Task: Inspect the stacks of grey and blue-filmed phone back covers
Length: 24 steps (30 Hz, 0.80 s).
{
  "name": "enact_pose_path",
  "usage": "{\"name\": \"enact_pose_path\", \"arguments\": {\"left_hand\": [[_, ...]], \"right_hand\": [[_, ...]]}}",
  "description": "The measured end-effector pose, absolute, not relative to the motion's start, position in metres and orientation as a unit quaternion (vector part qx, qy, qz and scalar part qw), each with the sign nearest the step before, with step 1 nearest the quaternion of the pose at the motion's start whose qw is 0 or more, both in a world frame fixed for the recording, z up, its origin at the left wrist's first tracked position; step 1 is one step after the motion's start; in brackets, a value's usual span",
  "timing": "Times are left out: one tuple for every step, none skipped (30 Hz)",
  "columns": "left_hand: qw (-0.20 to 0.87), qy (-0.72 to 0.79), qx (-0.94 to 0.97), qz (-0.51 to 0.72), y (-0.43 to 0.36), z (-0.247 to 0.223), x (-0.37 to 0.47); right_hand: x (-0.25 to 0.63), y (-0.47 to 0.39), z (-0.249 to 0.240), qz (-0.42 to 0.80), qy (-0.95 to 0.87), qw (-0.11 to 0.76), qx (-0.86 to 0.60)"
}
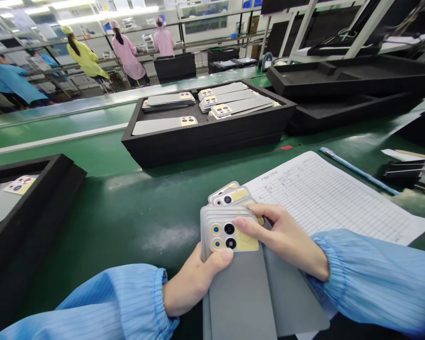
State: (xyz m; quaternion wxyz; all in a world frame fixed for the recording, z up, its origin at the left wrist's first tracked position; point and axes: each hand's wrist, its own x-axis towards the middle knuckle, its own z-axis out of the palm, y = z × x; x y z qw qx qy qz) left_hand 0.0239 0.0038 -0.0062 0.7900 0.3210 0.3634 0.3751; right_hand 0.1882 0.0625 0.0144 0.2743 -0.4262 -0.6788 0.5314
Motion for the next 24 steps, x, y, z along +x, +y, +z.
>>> {"name": "enact_pose_path", "arguments": {"left_hand": [[0.79,0.364,0.321,0.375,0.004,-0.006,0.024],[0.788,0.366,0.324,0.375,0.004,-0.006,0.024],[0.783,0.369,0.332,0.375,0.004,-0.005,0.024],[0.775,0.376,0.346,0.373,0.004,-0.004,0.025],[0.761,0.385,0.365,0.373,0.004,-0.002,0.025],[0.744,0.396,0.387,0.373,0.005,-0.001,0.025],[0.728,0.406,0.409,0.372,0.005,0.001,0.026],[0.714,0.413,0.427,0.37,0.005,0.002,0.026],[0.705,0.417,0.44,0.368,0.006,0.003,0.027],[0.702,0.418,0.446,0.365,0.006,0.004,0.027],[0.702,0.42,0.448,0.362,0.006,0.004,0.027],[0.703,0.422,0.446,0.36,0.006,0.004,0.027],[0.703,0.425,0.442,0.36,0.006,0.003,0.027],[0.706,0.426,0.437,0.359,0.006,0.003,0.027],[0.71,0.426,0.431,0.358,0.005,0.002,0.027],[0.715,0.423,0.426,0.359,0.005,0.001,0.026],[0.719,0.42,0.42,0.361,0.005,0.0,0.026],[0.723,0.416,0.414,0.365,0.005,-0.001,0.026],[0.726,0.413,0.408,0.368,0.004,-0.002,0.026],[0.73,0.411,0.401,0.371,0.004,-0.003,0.025],[0.733,0.408,0.394,0.375,0.004,-0.003,0.025],[0.738,0.404,0.387,0.377,0.004,-0.004,0.025],[0.744,0.401,0.378,0.378,0.004,-0.005,0.025],[0.749,0.398,0.37,0.379,0.004,-0.006,0.025]], "right_hand": [[0.188,0.062,0.015,0.531,-0.679,0.274,-0.426],[0.188,0.062,0.015,0.529,-0.68,0.274,-0.428],[0.187,0.062,0.016,0.526,-0.68,0.274,-0.431],[0.187,0.062,0.016,0.521,-0.681,0.274,-0.435],[0.187,0.062,0.016,0.518,-0.681,0.273,-0.44],[0.187,0.061,0.015,0.514,-0.681,0.271,-0.444],[0.187,0.061,0.015,0.512,-0.681,0.269,-0.448],[0.187,0.061,0.014,0.511,-0.681,0.266,-0.452],[0.187,0.061,0.014,0.509,-0.683,0.262,-0.454],[0.187,0.061,0.013,0.506,-0.685,0.258,-0.456],[0.187,0.06,0.013,0.501,-0.689,0.253,-0.459],[0.187,0.06,0.013,0.494,-0.693,0.249,-0.461],[0.187,0.06,0.013,0.487,-0.699,0.246,-0.463],[0.188,0.06,0.013,0.48,-0.703,0.244,-0.464],[0.188,0.06,0.014,0.475,-0.707,0.243,-0.464],[0.188,0.06,0.014,0.471,-0.71,0.242,-0.464],[0.188,0.06,0.015,0.468,-0.713,0.24,-0.463],[0.188,0.061,0.015,0.467,-0.715,0.24,-0.461],[0.188,0.061,0.016,0.467,-0.717,0.239,-0.459],[0.188,0.061,0.016,0.467,-0.718,0.241,-0.456],[0.188,0.062,0.016,0.467,-0.719,0.245,-0.453],[0.188,0.062,0.016,0.468,-0.718,0.25,-0.451],[0.187,0.062,0.016,0.47,-0.717,0.254,-0.448],[0.187,0.062,0.016,0.471,-0.715,0.258,-0.447]]}}
